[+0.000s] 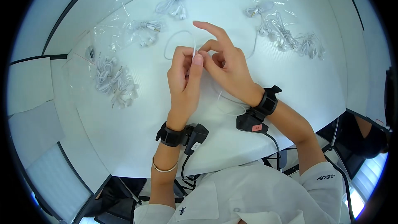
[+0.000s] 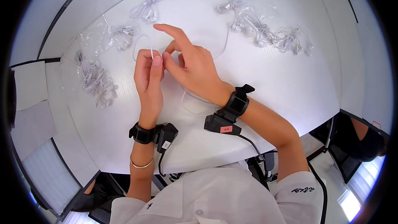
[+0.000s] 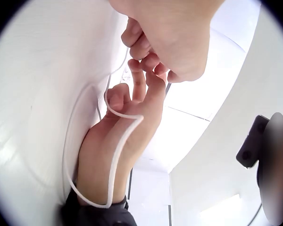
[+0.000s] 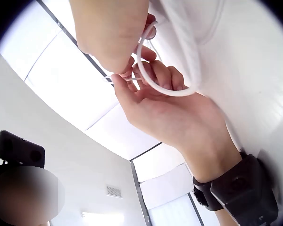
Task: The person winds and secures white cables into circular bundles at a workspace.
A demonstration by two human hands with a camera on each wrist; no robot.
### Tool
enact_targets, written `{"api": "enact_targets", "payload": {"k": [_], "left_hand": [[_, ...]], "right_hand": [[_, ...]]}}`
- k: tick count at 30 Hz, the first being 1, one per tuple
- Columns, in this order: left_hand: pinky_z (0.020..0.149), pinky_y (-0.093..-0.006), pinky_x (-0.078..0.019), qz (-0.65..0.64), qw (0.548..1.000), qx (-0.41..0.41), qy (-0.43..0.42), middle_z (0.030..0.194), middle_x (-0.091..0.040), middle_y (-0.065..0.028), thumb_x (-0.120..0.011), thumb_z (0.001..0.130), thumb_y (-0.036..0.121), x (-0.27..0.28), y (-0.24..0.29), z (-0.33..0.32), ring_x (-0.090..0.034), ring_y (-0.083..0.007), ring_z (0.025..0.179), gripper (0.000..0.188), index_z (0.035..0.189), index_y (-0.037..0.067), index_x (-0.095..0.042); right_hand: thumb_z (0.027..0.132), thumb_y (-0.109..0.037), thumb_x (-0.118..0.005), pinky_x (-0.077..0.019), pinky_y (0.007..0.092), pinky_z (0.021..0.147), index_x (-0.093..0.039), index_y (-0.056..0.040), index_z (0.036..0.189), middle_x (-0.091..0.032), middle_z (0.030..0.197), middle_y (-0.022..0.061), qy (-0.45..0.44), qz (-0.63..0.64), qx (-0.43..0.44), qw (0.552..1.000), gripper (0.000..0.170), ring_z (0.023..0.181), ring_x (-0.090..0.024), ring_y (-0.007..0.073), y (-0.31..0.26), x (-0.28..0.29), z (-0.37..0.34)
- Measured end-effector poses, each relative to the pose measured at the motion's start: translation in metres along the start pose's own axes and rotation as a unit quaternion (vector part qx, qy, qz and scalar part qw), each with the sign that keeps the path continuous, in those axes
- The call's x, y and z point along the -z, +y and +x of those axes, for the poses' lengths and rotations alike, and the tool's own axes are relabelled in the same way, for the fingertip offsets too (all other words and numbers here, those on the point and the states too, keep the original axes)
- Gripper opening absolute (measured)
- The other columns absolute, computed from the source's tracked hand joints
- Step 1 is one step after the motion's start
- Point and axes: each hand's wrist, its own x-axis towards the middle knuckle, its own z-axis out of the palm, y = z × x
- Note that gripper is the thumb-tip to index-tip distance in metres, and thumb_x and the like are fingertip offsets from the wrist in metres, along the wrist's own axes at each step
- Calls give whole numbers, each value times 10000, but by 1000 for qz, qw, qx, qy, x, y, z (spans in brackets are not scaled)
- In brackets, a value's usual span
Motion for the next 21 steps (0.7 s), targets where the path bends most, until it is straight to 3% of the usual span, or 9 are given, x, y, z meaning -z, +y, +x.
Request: {"api": "enact_targets", "payload": {"k": [3, 7, 10, 13, 16, 19, 21], "left_hand": [[574, -194, -313, -13, 999, 22, -22, 764, -464, 18, -416, 964, 206, 1, -5, 1, -358, -42, 645, 181, 881, 54, -470], [602, -201, -353, -9, 998, 55, -42, 756, -456, 13, -382, 982, 232, 2, -10, 3, -378, -47, 663, 239, 855, 45, -464], [610, -200, -351, 15, 997, 56, -42, 745, -430, 18, -391, 980, 232, 3, -10, 4, -374, -53, 679, 257, 836, 33, -465], [613, -202, -337, 40, 997, 47, -40, 730, -409, 22, -396, 976, 226, 3, -11, 4, -357, -60, 680, 270, 819, 19, -469], [619, -209, -329, 43, 996, 50, -52, 718, -397, 24, -398, 972, 215, 2, -5, 3, -348, -66, 682, 270, 824, 5, -479], [622, -216, -330, 35, 995, 61, -74, 721, -411, 21, -400, 970, 207, 4, -5, 2, -350, -67, 683, 259, 869, -9, -504], [619, -214, -333, 43, 994, 56, -85, 731, -431, 18, -401, 969, 207, 5, -5, 2, -357, -67, 684, 262, 909, -17, -523]], "right_hand": [[829, -59, -491, -406, 266, 462, -408, -173, 1336, -594, 593, 31, -33, -6, 49, 998, 526, 455, -530, 167, 15, -2, 1], [846, -49, -455, -453, 294, 511, -400, -161, 1337, -618, 618, 72, -61, -6, 36, 997, 506, 549, -618, 206, 10, 0, 1], [855, 10, -414, -416, 220, 584, -372, -120, 1363, -569, 626, 72, -36, 3, -3, 999, 526, 568, -533, 102, 7, -1, -1], [861, -1, -424, -396, 218, 570, -367, -117, 1363, -547, 674, 52, -18, 9, 8, 1000, 518, 565, -487, 99, 7, -1, 1], [860, 13, -429, -376, 217, 564, -390, -116, 1350, -531, 817, 46, -8, 35, 23, 999, 509, 611, -454, 98, 3, -2, 2], [858, -13, -480, -437, 249, 590, -513, -149, 1242, -539, 905, 45, 11, 19, 73, 997, 409, 659, -527, 128, 7, -1, 4], [851, 1, -488, -436, 239, 603, -569, -136, 1167, -528, 928, 40, 22, 8, 97, 995, 354, 669, -516, 126, 9, -1, 5]]}}
